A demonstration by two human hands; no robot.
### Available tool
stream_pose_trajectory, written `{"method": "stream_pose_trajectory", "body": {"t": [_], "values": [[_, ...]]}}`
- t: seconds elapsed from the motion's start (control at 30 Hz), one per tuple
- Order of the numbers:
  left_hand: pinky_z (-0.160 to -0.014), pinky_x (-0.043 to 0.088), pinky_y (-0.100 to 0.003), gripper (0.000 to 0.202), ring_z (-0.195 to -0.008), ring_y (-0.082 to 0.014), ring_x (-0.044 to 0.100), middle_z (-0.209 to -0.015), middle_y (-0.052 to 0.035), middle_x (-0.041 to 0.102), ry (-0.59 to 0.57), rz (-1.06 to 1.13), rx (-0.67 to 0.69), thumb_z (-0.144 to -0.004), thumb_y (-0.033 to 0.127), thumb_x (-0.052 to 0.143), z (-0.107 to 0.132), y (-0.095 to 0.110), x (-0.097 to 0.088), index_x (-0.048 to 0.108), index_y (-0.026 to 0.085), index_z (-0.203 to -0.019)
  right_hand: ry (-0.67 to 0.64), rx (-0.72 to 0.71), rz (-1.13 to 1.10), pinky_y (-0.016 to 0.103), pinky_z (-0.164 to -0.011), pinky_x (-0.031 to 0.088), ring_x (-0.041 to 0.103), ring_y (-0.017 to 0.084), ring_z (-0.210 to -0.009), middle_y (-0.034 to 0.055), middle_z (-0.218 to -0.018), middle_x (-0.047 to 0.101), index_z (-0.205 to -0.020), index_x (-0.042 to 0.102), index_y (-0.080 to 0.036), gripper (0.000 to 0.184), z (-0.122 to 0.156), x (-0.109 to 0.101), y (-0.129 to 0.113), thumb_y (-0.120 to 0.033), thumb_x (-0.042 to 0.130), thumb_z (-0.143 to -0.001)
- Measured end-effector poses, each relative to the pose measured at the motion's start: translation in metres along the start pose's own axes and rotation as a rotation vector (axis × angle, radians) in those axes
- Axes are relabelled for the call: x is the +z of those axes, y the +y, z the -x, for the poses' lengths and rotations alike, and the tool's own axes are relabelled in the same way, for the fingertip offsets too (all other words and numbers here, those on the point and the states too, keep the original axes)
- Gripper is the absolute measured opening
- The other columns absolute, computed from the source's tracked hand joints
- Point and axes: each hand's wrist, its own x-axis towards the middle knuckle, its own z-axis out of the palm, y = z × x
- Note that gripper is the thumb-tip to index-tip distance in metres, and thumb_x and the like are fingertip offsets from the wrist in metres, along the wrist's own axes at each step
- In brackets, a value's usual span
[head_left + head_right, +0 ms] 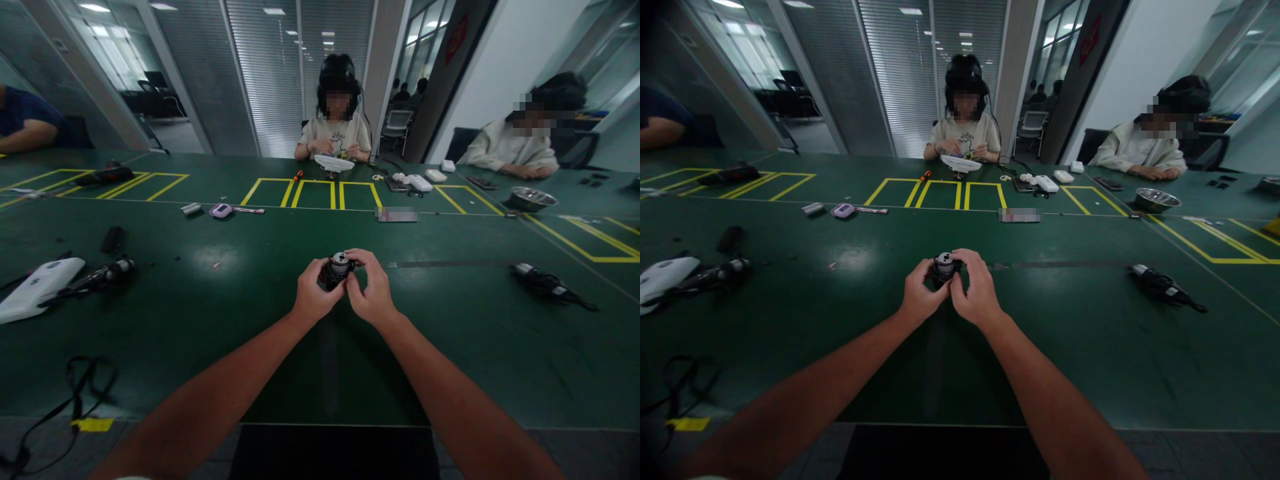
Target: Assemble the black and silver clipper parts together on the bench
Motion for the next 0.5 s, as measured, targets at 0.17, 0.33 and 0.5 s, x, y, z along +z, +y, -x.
{"method": "stream_pose_trajectory", "body": {"t": [0.17, 0.33, 0.5], "values": [[-0.075, 0.047, -0.030, 0.034, -0.083, -0.0186, 0.060, -0.092, -0.0062, 0.062, -0.010, 0.009, -0.024, -0.076, 0.030, 0.068, 0.002, -0.001, 0.000, 0.059, 0.016, -0.106, 0.075, 0.122, -0.271, 0.041, -0.093, 0.047, 0.058, 0.022, -0.107, 0.0084, -0.114, 0.060, -0.110, 0.056, -0.023, 0.021, -0.001, 0.003, -0.001, -0.031, 0.044, -0.095], [-0.075, 0.048, -0.030, 0.036, -0.083, -0.0187, 0.060, -0.093, -0.0063, 0.062, -0.061, 0.009, -0.019, -0.076, 0.029, 0.069, 0.003, 0.001, 0.000, 0.058, 0.017, -0.109, 0.123, 0.242, -0.337, 0.035, -0.086, 0.048, 0.060, 0.018, -0.095, 0.0054, -0.103, 0.061, -0.091, 0.055, -0.022, 0.014, -0.002, 0.006, 0.005, -0.036, 0.053, -0.092], [-0.075, 0.048, -0.031, 0.037, -0.083, -0.0188, 0.060, -0.094, -0.0063, 0.062, -0.078, 0.014, -0.006, -0.077, 0.029, 0.068, 0.002, 0.002, 0.000, 0.057, 0.016, -0.110, 0.112, 0.312, -0.348, 0.033, -0.082, 0.049, 0.060, 0.018, -0.094, 0.0044, -0.102, 0.060, -0.091, 0.050, -0.023, 0.017, -0.001, 0.011, 0.011, -0.037, 0.059, -0.088]]}}
